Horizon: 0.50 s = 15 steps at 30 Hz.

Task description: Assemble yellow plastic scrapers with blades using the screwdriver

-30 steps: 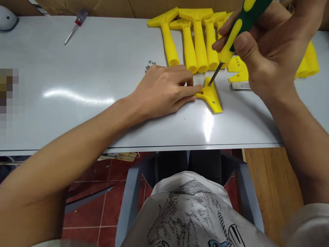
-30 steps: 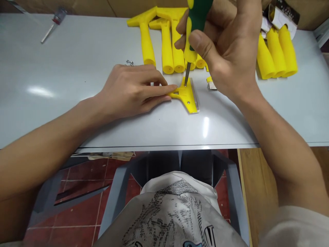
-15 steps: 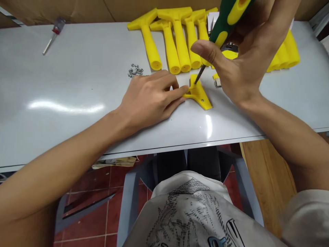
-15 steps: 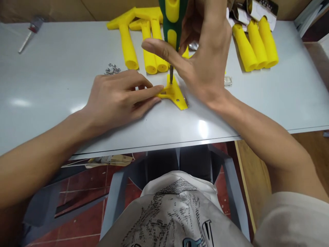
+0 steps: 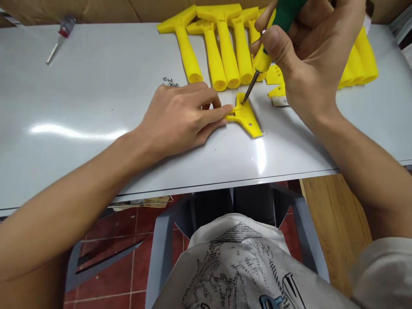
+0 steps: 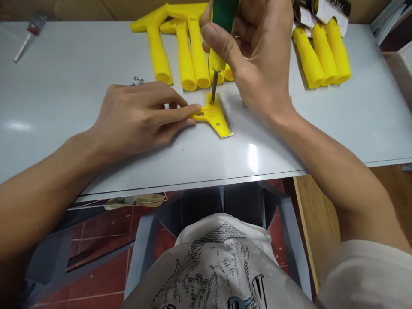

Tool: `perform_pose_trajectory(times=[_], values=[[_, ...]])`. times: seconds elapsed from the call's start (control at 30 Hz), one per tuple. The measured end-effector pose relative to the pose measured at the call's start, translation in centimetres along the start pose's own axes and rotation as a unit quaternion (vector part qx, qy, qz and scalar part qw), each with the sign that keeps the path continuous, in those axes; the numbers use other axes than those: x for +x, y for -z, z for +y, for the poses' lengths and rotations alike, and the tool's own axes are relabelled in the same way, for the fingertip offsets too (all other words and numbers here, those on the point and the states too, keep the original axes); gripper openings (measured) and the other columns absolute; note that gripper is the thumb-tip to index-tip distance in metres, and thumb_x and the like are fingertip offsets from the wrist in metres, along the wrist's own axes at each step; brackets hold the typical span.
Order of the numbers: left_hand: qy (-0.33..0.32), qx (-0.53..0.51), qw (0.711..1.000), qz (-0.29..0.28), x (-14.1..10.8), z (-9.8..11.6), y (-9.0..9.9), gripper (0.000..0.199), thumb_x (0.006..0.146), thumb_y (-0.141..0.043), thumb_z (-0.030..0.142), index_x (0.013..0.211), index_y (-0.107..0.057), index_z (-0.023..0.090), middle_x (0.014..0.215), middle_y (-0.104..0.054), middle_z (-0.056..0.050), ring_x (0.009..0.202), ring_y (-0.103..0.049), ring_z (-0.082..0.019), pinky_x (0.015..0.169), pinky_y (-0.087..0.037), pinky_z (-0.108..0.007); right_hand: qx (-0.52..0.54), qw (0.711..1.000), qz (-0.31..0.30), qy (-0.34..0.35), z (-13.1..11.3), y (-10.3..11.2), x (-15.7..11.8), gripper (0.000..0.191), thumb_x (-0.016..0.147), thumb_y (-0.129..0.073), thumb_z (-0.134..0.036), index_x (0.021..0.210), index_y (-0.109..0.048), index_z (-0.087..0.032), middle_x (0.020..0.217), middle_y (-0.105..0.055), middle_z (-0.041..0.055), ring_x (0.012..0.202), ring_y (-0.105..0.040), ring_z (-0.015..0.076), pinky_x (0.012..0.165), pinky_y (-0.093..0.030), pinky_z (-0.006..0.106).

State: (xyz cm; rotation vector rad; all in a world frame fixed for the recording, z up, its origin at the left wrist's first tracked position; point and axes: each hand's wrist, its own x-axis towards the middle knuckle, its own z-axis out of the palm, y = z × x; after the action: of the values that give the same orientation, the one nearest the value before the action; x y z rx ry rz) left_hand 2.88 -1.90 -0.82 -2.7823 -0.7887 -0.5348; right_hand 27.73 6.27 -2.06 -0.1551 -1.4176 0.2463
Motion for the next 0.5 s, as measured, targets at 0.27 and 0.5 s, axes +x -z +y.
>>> perform_pose_trajectory(times=[0.27, 0.5], values=[[-0.002, 0.021, 0.999, -0.036, 0.6, 0.2, 0.3, 0.047, 0.128, -0.047, 0.055, 0.137, -0.083, 0.028, 0.111, -0.084, -0.012, 0.099, -0.076, -0.031, 0.066, -0.041, -0.04, 0.003, 0.989, -0.128, -0.079, -2.0, 2.0, 1.2, 0.036, 0.115, -0.079, -0.049, 0.137, -0.052, -0.041, 0.113, -0.082, -0.0171, 0.105, -0.084, 0.0111, 0.085, -0.075, 0.029], [-0.001, 0.001, 0.999, -0.053, 0.6, 0.1, 0.5, 0.046, 0.129, -0.046, 0.052, 0.145, -0.082, 0.026, 0.117, -0.083, -0.011, 0.111, -0.076, -0.031, 0.076, -0.048, -0.041, 0.058, 0.968, -0.193, -0.152, -3.9, 3.1, 2.8, 0.041, 0.106, -0.086, -0.035, 0.128, -0.052, -0.035, 0.119, -0.087, -0.0151, 0.111, -0.085, 0.0138, 0.093, -0.078, 0.038]])
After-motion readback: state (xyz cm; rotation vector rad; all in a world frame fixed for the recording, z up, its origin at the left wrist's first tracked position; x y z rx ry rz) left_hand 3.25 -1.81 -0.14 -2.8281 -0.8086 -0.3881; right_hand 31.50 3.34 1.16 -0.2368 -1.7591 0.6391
